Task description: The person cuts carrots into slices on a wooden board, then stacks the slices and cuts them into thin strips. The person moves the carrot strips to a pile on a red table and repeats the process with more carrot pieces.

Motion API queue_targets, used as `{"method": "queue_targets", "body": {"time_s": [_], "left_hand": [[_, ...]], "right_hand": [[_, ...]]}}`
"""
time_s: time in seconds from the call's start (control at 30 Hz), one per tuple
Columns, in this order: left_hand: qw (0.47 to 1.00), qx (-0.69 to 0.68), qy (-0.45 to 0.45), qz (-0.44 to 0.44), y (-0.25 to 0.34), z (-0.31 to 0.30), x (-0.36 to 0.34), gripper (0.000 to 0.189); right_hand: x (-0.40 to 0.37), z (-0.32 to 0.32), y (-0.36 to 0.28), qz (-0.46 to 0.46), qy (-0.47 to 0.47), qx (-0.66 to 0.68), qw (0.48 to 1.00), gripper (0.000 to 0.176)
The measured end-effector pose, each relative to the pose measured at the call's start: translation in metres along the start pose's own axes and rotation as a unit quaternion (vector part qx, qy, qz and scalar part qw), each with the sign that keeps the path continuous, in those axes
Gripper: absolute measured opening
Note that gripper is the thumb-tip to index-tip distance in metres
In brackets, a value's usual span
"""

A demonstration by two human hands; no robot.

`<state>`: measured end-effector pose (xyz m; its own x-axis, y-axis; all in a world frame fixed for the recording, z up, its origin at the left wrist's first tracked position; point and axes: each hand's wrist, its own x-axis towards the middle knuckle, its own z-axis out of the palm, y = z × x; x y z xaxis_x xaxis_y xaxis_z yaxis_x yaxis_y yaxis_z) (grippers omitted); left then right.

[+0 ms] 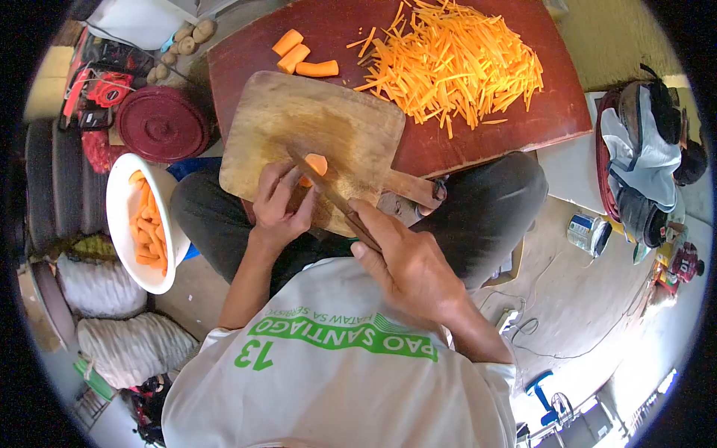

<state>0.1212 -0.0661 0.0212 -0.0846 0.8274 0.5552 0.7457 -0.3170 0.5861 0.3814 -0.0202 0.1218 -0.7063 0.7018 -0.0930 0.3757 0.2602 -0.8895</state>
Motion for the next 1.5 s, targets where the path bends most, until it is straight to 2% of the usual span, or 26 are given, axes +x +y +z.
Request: {"method": "queue_targets", "body": {"time_s": [0.17, 0.27, 0.57, 0.67, 0.77, 0.97, 1.07, 1.23, 1.37, 1.5], "left_hand": [[0.998, 0.031, -0.033, 0.041, -0.002, -0.003, 0.000, 0.046], [0.996, 0.043, -0.048, 0.054, -0.003, -0.005, 0.001, 0.049], [0.996, 0.046, -0.047, 0.064, -0.009, 0.001, -0.004, 0.048], [0.996, 0.049, -0.038, 0.066, -0.010, 0.003, -0.005, 0.049], [0.996, 0.042, -0.035, 0.071, -0.011, 0.003, -0.006, 0.049], [0.999, 0.027, -0.004, 0.042, -0.008, 0.007, -0.005, 0.040], [0.999, 0.029, 0.004, 0.024, -0.007, 0.006, -0.010, 0.038], [1.000, 0.021, -0.006, 0.022, -0.010, 0.007, -0.012, 0.038], [0.999, 0.019, -0.005, 0.036, -0.011, 0.005, -0.010, 0.039], [0.999, 0.017, -0.005, 0.049, -0.011, 0.002, -0.009, 0.041]], "right_hand": [[0.002, -0.007, -0.018, 0.018, -0.051, -0.067, 0.996, 0.063], [-0.001, -0.002, -0.010, -0.020, -0.029, -0.081, 0.996, 0.063], [0.011, -0.008, -0.015, 0.022, -0.055, -0.081, 0.995, 0.053], [0.030, -0.009, -0.022, 0.087, -0.094, -0.053, 0.990, 0.051], [0.045, 0.017, 0.014, 0.003, -0.042, -0.128, 0.991, 0.051], [0.055, 0.010, 0.019, -0.053, -0.025, -0.096, 0.994, 0.053], [0.038, -0.002, -0.006, 0.027, -0.049, -0.094, 0.994, 0.052], [0.024, -0.016, -0.032, 0.066, -0.084, -0.086, 0.991, 0.054], [0.019, -0.020, -0.037, 0.055, -0.106, -0.121, 0.985, 0.056], [0.021, -0.015, -0.034, 0.009, -0.087, -0.117, 0.989, 0.052]]}}
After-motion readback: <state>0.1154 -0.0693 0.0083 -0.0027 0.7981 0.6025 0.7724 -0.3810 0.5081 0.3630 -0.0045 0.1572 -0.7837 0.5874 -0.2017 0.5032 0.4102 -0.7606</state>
